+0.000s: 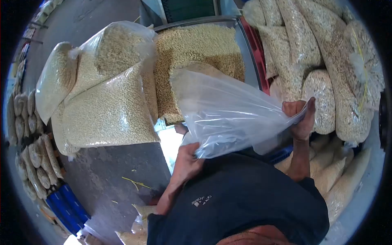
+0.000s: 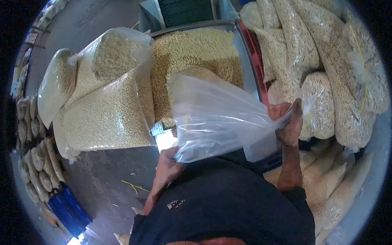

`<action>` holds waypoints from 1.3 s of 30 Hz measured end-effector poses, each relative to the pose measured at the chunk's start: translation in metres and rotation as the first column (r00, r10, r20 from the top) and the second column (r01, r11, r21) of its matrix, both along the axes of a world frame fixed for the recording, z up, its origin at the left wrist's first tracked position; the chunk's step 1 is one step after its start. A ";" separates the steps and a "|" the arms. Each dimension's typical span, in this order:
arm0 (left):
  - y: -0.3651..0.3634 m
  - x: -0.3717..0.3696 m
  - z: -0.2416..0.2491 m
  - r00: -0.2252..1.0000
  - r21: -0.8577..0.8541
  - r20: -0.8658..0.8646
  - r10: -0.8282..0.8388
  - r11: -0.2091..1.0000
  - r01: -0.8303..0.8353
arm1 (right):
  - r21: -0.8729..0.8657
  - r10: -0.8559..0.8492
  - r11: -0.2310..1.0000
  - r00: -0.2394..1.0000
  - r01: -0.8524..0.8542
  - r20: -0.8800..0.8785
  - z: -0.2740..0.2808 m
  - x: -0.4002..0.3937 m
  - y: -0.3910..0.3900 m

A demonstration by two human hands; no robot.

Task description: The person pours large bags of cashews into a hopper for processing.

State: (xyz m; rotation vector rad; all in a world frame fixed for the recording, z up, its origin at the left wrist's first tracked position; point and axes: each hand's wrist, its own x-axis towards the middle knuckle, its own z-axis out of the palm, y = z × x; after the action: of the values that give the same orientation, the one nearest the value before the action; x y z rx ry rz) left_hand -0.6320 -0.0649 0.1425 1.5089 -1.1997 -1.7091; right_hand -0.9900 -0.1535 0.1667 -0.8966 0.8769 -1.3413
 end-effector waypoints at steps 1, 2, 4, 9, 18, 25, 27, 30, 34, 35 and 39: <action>0.002 0.004 0.003 0.998 0.023 0.035 0.042 0.999 -0.043 | -0.007 -0.033 0.999 0.999 0.033 0.003 0.001 0.003 0.002; 0.003 0.006 0.001 0.999 0.030 0.044 0.019 0.999 -0.020 | 0.000 -0.057 0.998 0.998 0.057 0.012 -0.005 0.007 0.004; 0.010 0.011 -0.016 0.976 -0.042 0.218 0.007 0.999 0.002 | 0.070 -0.184 0.980 0.982 0.186 -0.032 -0.018 0.015 0.007; 0.009 0.032 -0.038 0.699 -0.042 0.704 -0.124 0.976 0.216 | 0.080 -0.154 0.985 0.988 0.153 0.011 -0.038 0.028 0.004; 0.025 0.052 -0.030 0.391 0.032 0.900 -0.192 0.925 0.380 | 0.197 -0.381 0.912 0.921 0.360 0.083 -0.040 0.025 -0.012; 0.018 0.069 -0.004 0.727 -0.298 0.680 0.094 0.942 0.157 | 0.152 -0.510 0.860 0.836 0.488 0.201 -0.042 -0.003 -0.049; 0.019 0.074 -0.007 0.771 -0.338 0.617 0.156 0.938 0.080 | 0.182 -0.610 0.792 0.774 0.583 0.172 -0.031 0.006 -0.060; 0.028 0.077 -0.033 0.913 -0.277 0.082 0.398 0.890 -0.363 | 0.259 -0.701 0.712 0.686 0.653 0.196 -0.028 0.011 -0.065; 0.040 0.098 -0.051 0.926 -0.101 0.092 0.365 0.929 -0.356 | 0.001 -0.402 0.915 0.915 0.402 -0.025 -0.067 -0.001 -0.052; 0.051 0.110 -0.085 0.938 -0.044 0.087 0.335 0.942 -0.333 | 0.096 -0.465 0.884 0.883 0.458 0.067 -0.067 0.007 -0.056; 0.067 0.107 -0.145 0.954 0.235 0.298 -0.030 0.971 -0.043 | 0.099 -0.478 0.875 0.878 0.474 0.018 -0.045 0.024 -0.052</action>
State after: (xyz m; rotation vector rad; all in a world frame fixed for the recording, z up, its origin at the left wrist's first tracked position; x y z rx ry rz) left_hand -0.5246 0.0026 -0.0021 1.9745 -1.1630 -1.7121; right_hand -0.9660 -0.2057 0.1219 -0.5928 1.1672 -1.7194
